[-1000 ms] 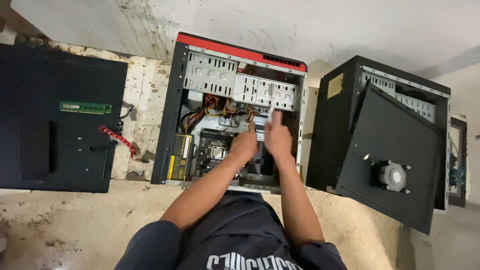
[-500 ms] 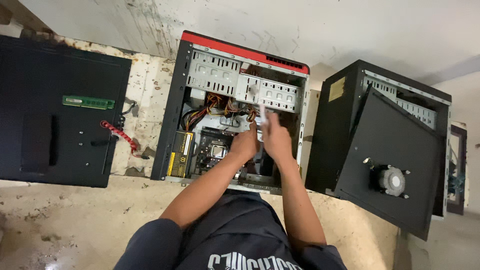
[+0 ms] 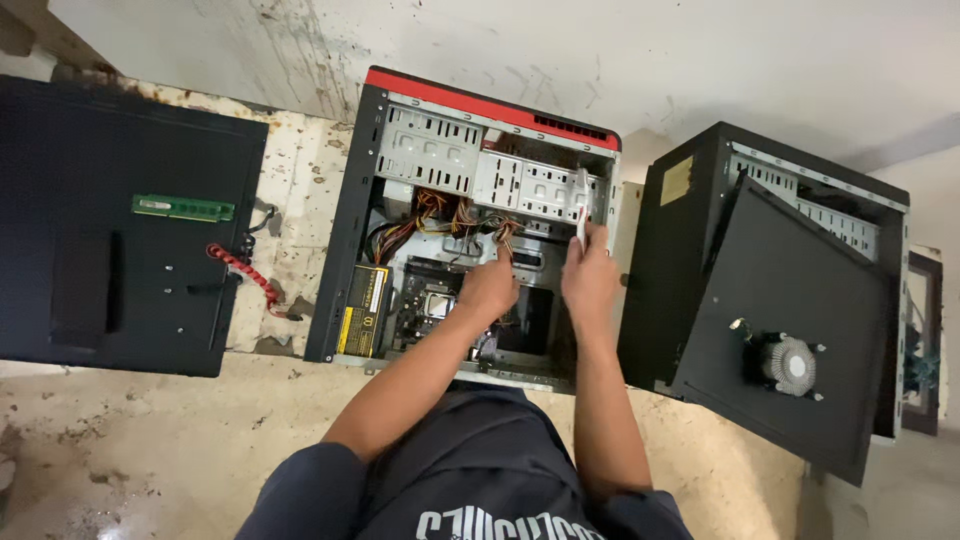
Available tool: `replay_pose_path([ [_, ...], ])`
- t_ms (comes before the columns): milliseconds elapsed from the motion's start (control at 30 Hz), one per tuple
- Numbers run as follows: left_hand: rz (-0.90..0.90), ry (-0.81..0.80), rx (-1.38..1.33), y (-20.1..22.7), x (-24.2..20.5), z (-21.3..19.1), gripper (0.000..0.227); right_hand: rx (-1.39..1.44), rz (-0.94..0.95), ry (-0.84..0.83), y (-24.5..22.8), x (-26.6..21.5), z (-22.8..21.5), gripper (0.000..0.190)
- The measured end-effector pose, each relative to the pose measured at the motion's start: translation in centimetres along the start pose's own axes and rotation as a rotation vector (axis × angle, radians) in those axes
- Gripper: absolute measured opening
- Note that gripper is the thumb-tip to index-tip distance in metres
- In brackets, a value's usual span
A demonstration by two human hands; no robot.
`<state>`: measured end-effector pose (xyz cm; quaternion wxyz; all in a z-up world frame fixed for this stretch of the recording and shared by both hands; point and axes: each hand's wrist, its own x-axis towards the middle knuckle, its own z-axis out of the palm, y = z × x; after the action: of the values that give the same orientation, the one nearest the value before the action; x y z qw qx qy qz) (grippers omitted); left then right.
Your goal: The person uses a screwdriver to unscrew components inside an open computer case. They then proceed to disconnect and organize various internal cables and wires by hand, working on the motherboard and power supply area.
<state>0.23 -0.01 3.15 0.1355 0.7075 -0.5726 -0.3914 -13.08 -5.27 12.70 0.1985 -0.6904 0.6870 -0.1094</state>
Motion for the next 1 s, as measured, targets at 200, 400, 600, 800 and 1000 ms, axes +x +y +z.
replay_pose_path([
  [200, 0.043, 0.071, -0.129, 1.3, -1.4, -1.9, 0.064, 0.028, -0.106, 0.009, 0.5, -2.2, -4.7, 0.026],
  [400, -0.129, 0.374, -0.728, 1.2, -2.0, -3.5, 0.031, 0.214, -0.128, 0.234, 5.7, -2.4, -9.0, 0.032],
  [600, -0.16, 0.417, -0.797, 0.2, -0.1, -1.8, 0.026, 0.212, -0.068, 0.018, 5.0, -4.9, -11.8, 0.024],
  [800, -0.179, 0.437, -0.759, 0.6, -0.7, -2.2, 0.026, 0.233, -0.028, -0.102, 5.5, -4.6, -10.5, 0.016],
  [1000, -0.103, 0.428, -0.796, -0.4, -0.2, -1.8, 0.025, 0.642, -0.318, 0.44, 6.6, -3.5, -8.1, 0.015],
])
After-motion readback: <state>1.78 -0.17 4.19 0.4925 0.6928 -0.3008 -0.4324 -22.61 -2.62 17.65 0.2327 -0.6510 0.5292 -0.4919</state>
